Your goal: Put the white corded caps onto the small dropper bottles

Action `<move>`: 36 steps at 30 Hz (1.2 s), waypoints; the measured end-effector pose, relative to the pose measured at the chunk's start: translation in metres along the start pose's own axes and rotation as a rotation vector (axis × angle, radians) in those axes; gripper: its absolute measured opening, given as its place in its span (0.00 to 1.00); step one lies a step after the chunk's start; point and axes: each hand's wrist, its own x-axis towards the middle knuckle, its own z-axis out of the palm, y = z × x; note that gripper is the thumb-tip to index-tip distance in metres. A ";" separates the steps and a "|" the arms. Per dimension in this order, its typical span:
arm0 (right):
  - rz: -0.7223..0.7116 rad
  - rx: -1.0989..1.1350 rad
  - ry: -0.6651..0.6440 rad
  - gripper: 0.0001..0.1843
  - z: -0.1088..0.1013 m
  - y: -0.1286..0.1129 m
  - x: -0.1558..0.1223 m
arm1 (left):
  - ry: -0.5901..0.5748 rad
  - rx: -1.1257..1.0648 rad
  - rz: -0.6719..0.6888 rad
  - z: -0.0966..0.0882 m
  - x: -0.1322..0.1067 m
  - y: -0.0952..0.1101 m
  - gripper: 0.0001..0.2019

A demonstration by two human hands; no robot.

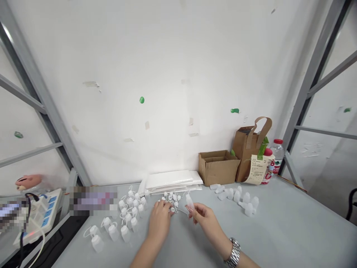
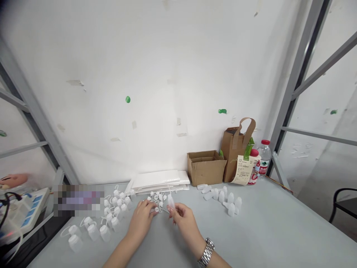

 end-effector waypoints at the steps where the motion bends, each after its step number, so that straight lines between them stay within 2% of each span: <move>1: -0.003 -0.008 -0.011 0.25 0.000 0.001 0.000 | 0.003 -0.006 0.023 0.000 0.001 0.000 0.09; 7: -0.048 -0.074 -0.017 0.24 0.000 0.004 0.000 | 0.056 -0.102 0.072 -0.005 0.004 0.003 0.07; 14: -0.040 -0.094 -0.030 0.26 0.000 0.009 0.002 | 0.006 -0.131 0.081 0.004 0.005 -0.003 0.07; 22: -0.004 -0.106 -0.049 0.23 0.003 0.007 -0.001 | 0.017 -0.171 0.117 0.006 0.007 -0.005 0.07; 26: 0.023 -0.065 0.014 0.24 0.003 0.008 0.000 | 0.077 -0.439 0.035 0.001 0.006 0.006 0.05; 29: 0.003 -0.030 0.038 0.24 0.002 0.007 0.000 | 0.046 -0.765 -0.076 -0.003 0.006 0.017 0.08; 31: -0.016 -0.008 0.031 0.24 0.002 0.006 -0.001 | 0.006 -0.925 -0.101 -0.006 0.006 0.022 0.11; 36: -0.033 -0.017 -0.011 0.21 0.001 0.006 -0.001 | -0.055 -1.086 -0.197 -0.014 0.005 0.027 0.17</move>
